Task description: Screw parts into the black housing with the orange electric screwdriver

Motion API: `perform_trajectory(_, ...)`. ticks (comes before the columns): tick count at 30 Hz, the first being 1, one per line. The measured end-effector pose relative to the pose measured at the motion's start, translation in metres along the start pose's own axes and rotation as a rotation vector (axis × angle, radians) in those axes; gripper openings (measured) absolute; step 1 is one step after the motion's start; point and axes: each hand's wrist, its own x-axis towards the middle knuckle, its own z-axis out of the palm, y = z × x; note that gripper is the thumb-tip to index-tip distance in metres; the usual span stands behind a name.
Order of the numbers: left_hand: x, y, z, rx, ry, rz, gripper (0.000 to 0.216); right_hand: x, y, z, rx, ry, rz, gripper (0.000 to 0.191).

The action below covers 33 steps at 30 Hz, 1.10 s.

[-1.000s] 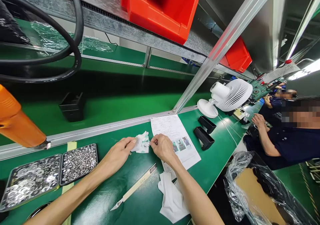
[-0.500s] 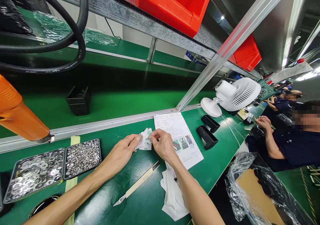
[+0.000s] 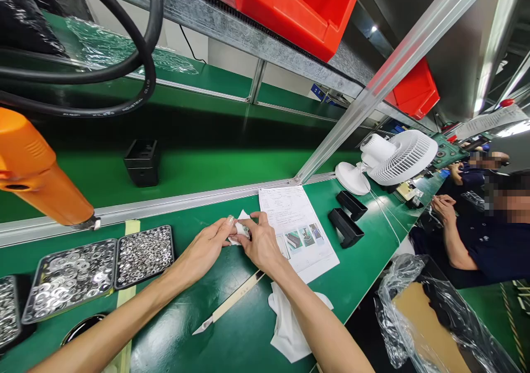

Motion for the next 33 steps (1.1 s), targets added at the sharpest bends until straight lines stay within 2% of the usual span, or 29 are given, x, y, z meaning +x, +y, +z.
perform_trajectory(2, 0.000, -0.004, -0.003, 0.008, 0.008, -0.006, 0.067, -0.001, -0.002, 0.005, -0.010, 0.006, -0.011, 0.030)
perform_trajectory(6, -0.001, -0.015, -0.010, 0.059, 0.024, -0.025, 0.058, -0.004, -0.003, 0.010, 0.018, 0.048, -0.030, 0.022)
perform_trajectory(9, -0.001, -0.020, -0.012, 0.121, 0.024, -0.052, 0.052, -0.003, 0.000, 0.008, 0.084, 0.091, -0.004, 0.006)
perform_trajectory(16, 0.005, -0.023, -0.006, 0.274, -0.015, -0.091, 0.037, -0.009, -0.007, 0.000, 0.202, 0.155, -0.004, 0.014)
perform_trajectory(18, 0.007, -0.023, -0.004, 0.309, -0.003, -0.107, 0.037, -0.014, -0.014, -0.002, 0.204, 0.166, -0.050, 0.015)
perform_trajectory(20, 0.008, -0.021, 0.000, 0.316, 0.008, -0.106, 0.036, -0.021, -0.020, -0.002, 0.205, 0.172, -0.128, 0.025)
perform_trajectory(24, 0.006, -0.012, 0.006, 0.262, 0.002, -0.081, 0.033, -0.029, -0.023, -0.003, 0.209, 0.209, -0.287, 0.047)
perform_trajectory(29, 0.006, -0.010, 0.008, 0.141, 0.031, -0.110, 0.033, -0.026, -0.015, 0.001, 0.214, 0.248, -0.421, 0.052)
perform_trajectory(33, 0.003, -0.012, 0.010, 0.045, 0.027, -0.144, 0.034, -0.028, -0.016, 0.002, 0.205, 0.279, -0.458, 0.051)
